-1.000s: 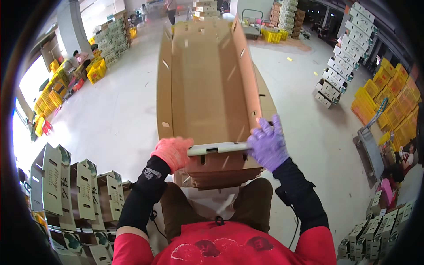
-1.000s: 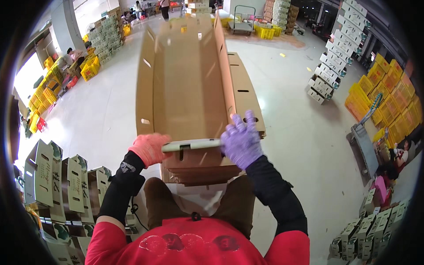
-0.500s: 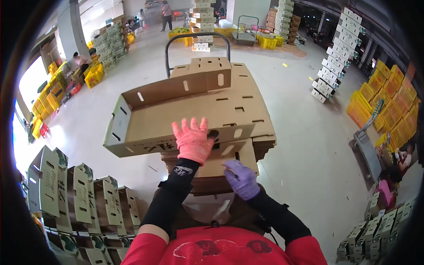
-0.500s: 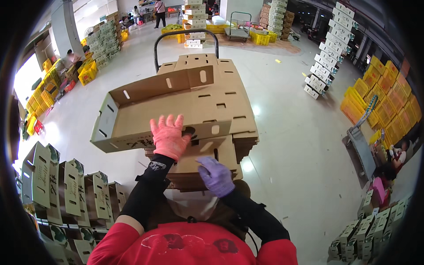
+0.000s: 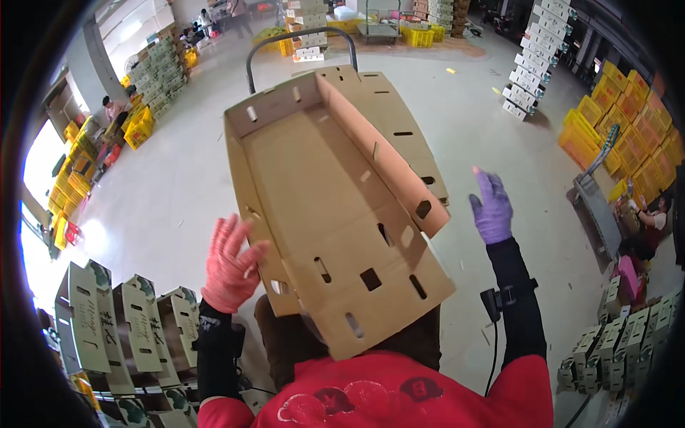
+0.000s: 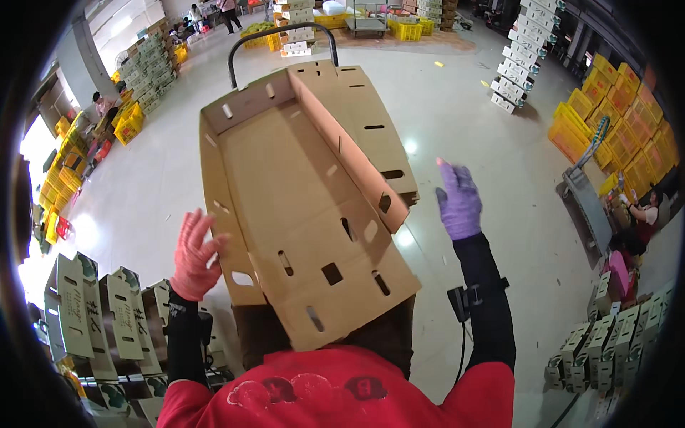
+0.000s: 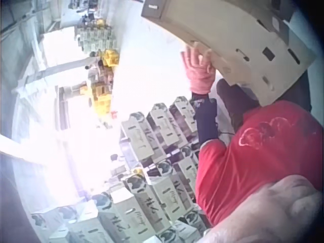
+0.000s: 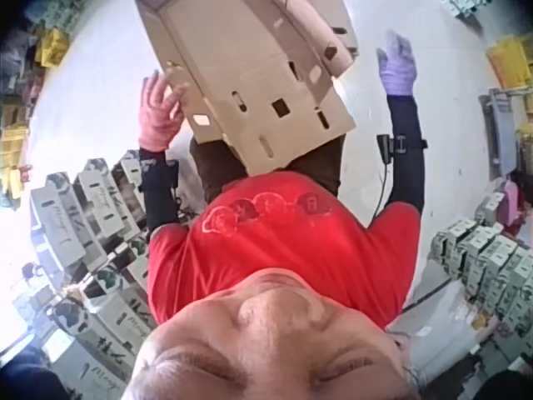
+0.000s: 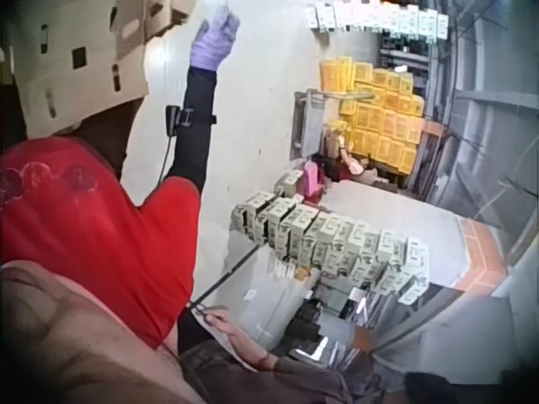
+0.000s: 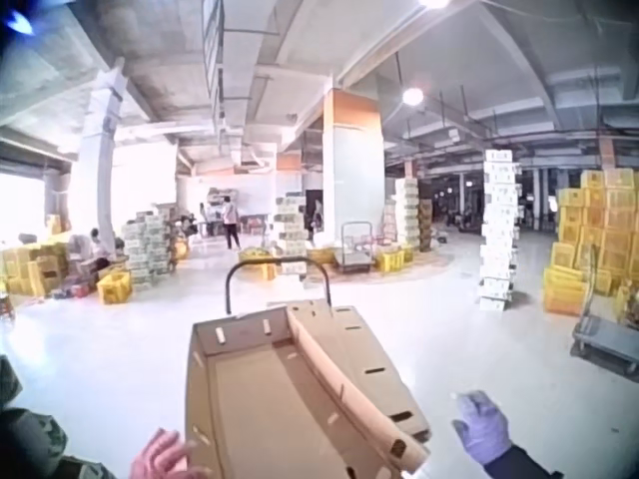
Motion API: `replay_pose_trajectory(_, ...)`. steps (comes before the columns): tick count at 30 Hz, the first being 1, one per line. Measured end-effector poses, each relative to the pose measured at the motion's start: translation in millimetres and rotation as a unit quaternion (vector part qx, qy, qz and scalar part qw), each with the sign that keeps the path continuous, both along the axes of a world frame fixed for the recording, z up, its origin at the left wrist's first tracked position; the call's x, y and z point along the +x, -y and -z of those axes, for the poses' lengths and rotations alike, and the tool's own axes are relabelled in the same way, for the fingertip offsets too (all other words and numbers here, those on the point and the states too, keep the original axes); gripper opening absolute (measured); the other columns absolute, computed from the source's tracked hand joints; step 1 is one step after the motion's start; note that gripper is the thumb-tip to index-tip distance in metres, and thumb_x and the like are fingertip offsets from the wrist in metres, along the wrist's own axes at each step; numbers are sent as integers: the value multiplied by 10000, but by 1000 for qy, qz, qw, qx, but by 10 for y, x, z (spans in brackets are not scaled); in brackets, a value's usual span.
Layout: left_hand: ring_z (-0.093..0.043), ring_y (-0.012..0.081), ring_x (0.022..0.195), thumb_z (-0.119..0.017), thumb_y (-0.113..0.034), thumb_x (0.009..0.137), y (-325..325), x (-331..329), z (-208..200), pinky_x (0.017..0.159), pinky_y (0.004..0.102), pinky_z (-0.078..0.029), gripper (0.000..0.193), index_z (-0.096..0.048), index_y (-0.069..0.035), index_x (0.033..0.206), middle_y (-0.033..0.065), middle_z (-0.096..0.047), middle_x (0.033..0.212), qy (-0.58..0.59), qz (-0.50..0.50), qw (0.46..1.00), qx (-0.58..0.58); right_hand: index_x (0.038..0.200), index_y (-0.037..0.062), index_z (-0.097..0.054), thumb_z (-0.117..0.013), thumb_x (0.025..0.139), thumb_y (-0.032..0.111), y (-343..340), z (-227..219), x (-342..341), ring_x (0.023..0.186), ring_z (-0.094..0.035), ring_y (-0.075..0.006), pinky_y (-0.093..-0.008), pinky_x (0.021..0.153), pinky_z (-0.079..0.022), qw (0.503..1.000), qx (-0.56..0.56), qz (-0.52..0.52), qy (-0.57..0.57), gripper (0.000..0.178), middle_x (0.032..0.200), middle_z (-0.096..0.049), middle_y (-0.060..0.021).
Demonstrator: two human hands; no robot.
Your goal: Assemble cardboard mango boxes by folding the flaps and stacking them.
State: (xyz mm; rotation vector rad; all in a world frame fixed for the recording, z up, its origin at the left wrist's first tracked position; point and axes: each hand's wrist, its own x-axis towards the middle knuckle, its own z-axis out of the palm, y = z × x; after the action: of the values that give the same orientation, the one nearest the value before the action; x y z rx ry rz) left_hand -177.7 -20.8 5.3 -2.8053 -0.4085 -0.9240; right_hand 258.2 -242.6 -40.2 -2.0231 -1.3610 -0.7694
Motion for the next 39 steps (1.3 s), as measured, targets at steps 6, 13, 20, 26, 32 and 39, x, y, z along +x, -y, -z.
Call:
replay_pose_trajectory(6,-501,325,1156,-795,-300,513,59,-242,22,1010,501,-372,474,-606,-120,910,77,-586,1113,-106,27,994,-23,1195,206,-534,-694,678,283,-604,-261,-493,1281,-336,-283,-434,1025,-336,922,-54,-269,274,547,1378,-368,-62)
replay_pose_trajectory(13,-603,251,868,-679,-417,721,-28,226,-203,771,402,-492,314,-577,-120,728,31,-620,761,-274,-168,932,-165,794,112,-552,-640,681,477,-756,-480,-952,1018,-529,-259,-458,1022,-349,867,-144,-361,312,393,939,-567,-57)
replay_pose_trajectory(20,-576,270,942,-553,-508,806,204,783,-193,745,385,-470,616,-414,-159,1294,95,-571,1077,-226,-96,967,-74,725,111,-502,-583,809,353,-1295,-80,-1255,661,-576,-233,-379,577,-411,973,-110,-99,178,269,664,-553,-70)
replay_pose_trajectory(26,-581,272,920,-557,-403,841,444,1154,1,753,376,-485,578,-388,-142,1328,106,-550,1116,-152,-67,985,-39,735,113,-520,-620,781,297,-1168,-68,-1390,574,-577,-230,-382,581,-417,983,-118,-68,120,214,593,-556,-36)
replay_pose_trajectory(32,-603,246,783,-548,-173,825,466,1286,75,624,387,-495,452,-460,-188,1268,50,-602,914,-166,-20,980,-108,1182,95,-539,-646,723,227,-540,-154,-1394,1252,-357,-289,-459,1057,-301,963,-87,-243,75,489,1300,-404,-113)
replay_pose_trajectory(39,-575,253,869,-551,-136,824,439,1340,-132,689,376,-504,449,-488,-245,1254,51,-584,929,-217,5,963,-158,1315,259,-413,-616,794,265,453,853,-973,1358,-225,-293,-504,1112,-169,928,-140,-239,250,559,1437,-250,-105)
